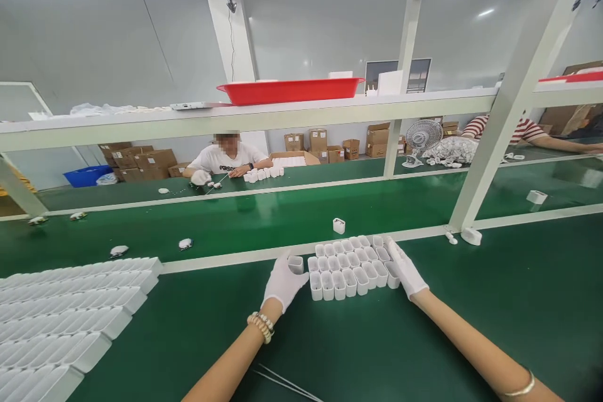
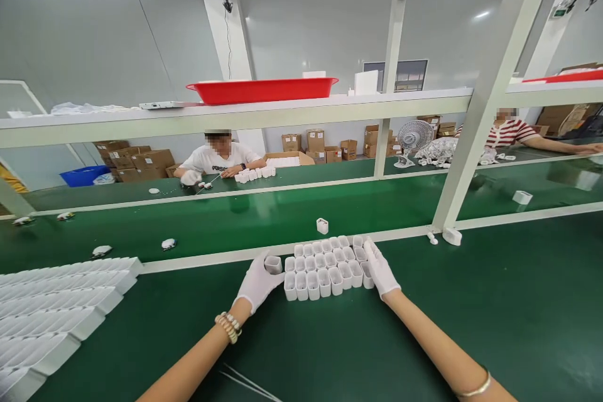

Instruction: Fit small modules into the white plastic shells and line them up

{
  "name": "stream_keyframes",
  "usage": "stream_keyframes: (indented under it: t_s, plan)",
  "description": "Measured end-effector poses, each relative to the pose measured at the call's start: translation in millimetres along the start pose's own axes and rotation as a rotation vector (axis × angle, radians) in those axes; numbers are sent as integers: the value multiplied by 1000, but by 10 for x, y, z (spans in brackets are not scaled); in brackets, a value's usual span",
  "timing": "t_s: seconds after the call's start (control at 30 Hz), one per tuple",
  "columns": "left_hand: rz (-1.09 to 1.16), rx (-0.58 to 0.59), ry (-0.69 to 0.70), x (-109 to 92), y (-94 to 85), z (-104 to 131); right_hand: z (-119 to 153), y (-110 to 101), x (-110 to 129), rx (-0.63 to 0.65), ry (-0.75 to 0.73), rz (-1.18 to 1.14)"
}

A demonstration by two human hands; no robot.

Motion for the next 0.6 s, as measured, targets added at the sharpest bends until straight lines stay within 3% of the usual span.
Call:
stream_keyframes:
  t_s: [0.17, 0.3, 0.6]
  plan:
    - [-70, -14, -17, -58, 61, -42, -26, 125, 62, 33, 35, -19]
    - [-65, -16, -24, -59, 13, -31, -33, 196, 95, 101, 55, -53]
    - [95, 9, -11, 198, -483, 180, 15, 197, 147, 116, 109, -62]
Point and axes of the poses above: each hand's wrist, its own z-axis away from the middle knuckle, its own y-axis out of the palm, x = y × z, the point moved 3 cm from there along -z, towards the middle knuckle, and after that the axes turned 14 degrees about -x, right-handed, at the moved point
